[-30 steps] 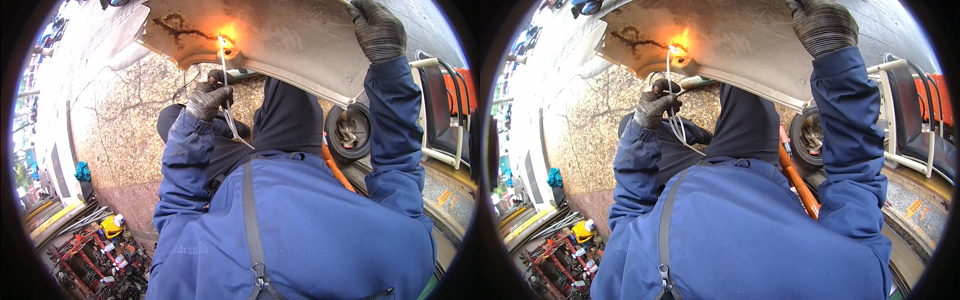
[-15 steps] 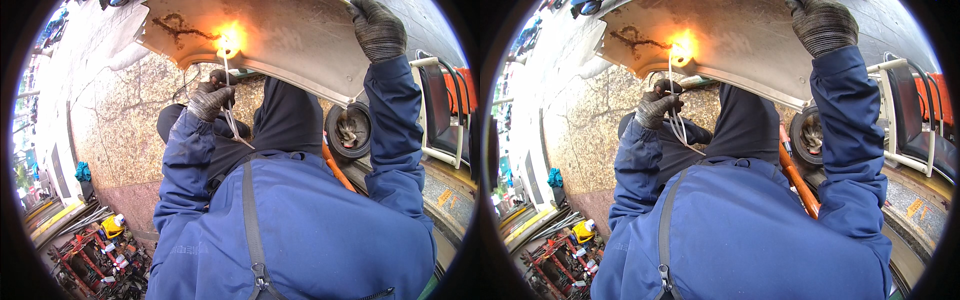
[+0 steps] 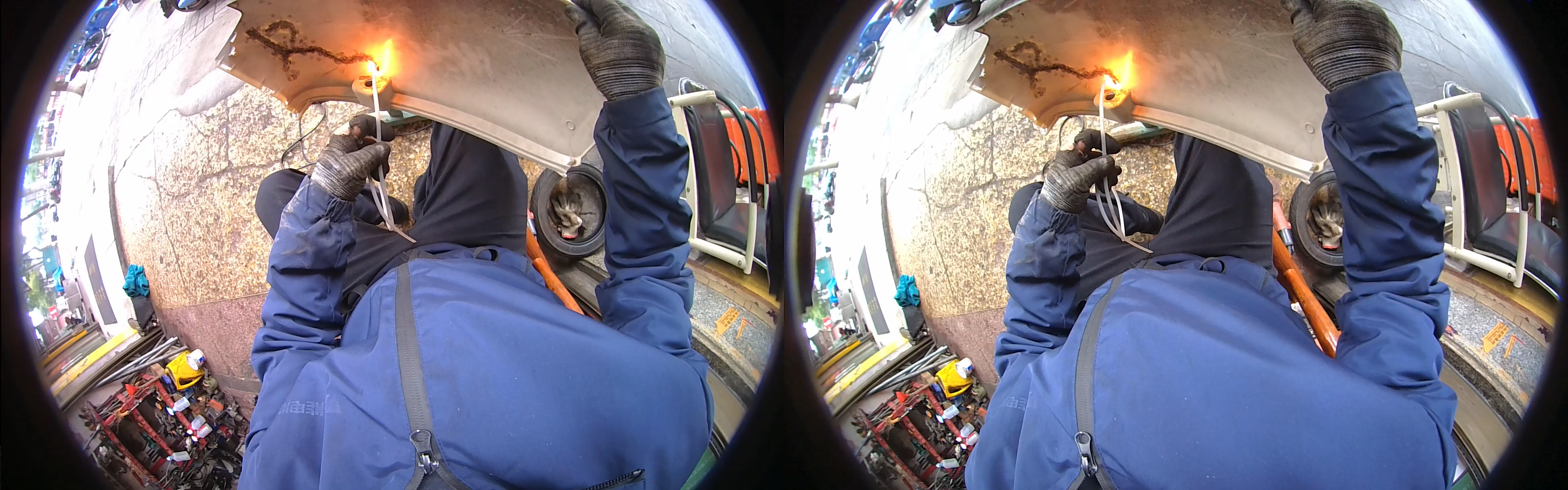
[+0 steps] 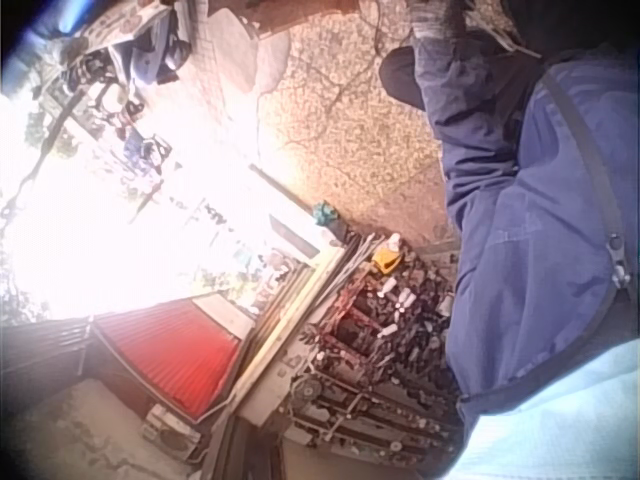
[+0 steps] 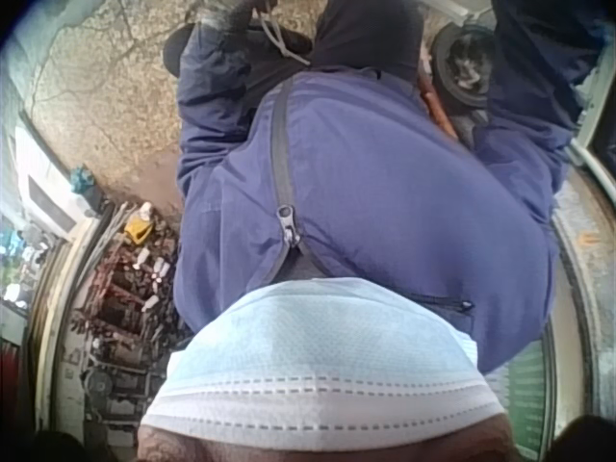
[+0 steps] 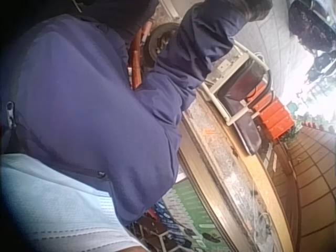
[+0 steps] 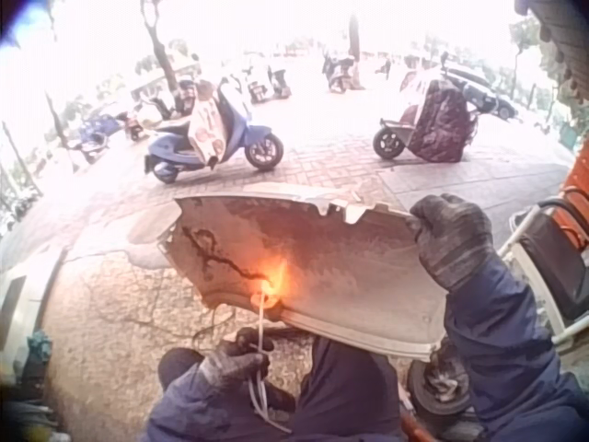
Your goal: The person sits on the ground and uses a handheld welding tool to melt a white plastic rod into a crack on a large plastic panel. They hold the panel with one hand and feed the rod along the crack with the other, then flip the panel to inspect the weld.
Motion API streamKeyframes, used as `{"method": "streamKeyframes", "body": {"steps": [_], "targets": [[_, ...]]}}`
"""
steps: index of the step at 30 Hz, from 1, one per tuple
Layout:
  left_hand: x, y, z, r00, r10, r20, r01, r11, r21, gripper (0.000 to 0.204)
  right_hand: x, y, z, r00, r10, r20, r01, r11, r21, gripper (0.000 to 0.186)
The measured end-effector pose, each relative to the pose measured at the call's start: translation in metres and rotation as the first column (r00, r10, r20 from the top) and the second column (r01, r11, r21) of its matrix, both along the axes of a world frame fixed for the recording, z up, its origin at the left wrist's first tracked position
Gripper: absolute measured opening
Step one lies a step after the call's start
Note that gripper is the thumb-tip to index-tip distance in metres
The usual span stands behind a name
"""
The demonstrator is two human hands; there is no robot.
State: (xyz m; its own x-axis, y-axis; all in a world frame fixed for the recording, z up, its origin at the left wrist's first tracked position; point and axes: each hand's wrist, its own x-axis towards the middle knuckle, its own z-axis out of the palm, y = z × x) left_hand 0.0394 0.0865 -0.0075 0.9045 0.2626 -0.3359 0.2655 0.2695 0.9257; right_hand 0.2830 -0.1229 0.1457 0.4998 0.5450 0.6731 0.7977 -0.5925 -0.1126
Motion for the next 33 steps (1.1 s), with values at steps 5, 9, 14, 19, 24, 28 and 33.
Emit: {"method": "streamKeyframes", "body": {"steps": [5,9,14,19,24,28,33], "targets": [[0.0009,-0.0015,0.0018,1.0,0.002,0.01,-0.002,1.0,-0.015,0.029,0.0007,-0.0001,-0.0002,1.0,-0.02,0.022,0.02,1.0,-0.006,0.007],[0.0016,-0.0021,0.0055,0.999,-0.016,-0.041,0.017,0.999,0.027,0.03,-0.0024,0.0007,0.0011,0.999,-0.026,0.023,0.026,1.0,-0.007,0.007],[0.0022,-0.0035,0.0063,1.0,-0.005,-0.01,0.005,1.0,0.026,0.029,-0.0045,0.0017,0.0003,0.999,-0.021,0.029,0.021,1.0,0.01,0.007],[0.0025,-0.0028,0.0051,1.0,-0.014,-0.027,0.015,0.999,0.04,0.028,-0.0004,0.0014,-0.001,0.999,-0.02,0.043,0.02,1.0,-0.003,0.006],[0.0026,-0.0029,0.0034,0.999,-0.007,-0.031,0.008,1.0,0.025,0.029,0.0008,0.0021,-0.0025,0.998,-0.021,0.054,0.021,1.0,-0.004,0.006],[0.0026,-0.0025,0.0024,1.0,-0.016,-0.014,0.016,1.0,-0.003,0.029,0.0011,0.0015,-0.0008,0.999,-0.021,0.051,0.021,1.0,0.003,0.006],[0.003,-0.004,0.0016,1.0,0.002,-0.026,-0.002,1.0,0.003,0.029,0.0006,0.002,0.0008,0.999,-0.027,0.038,0.027,1.0,-0.006,0.006]]}}
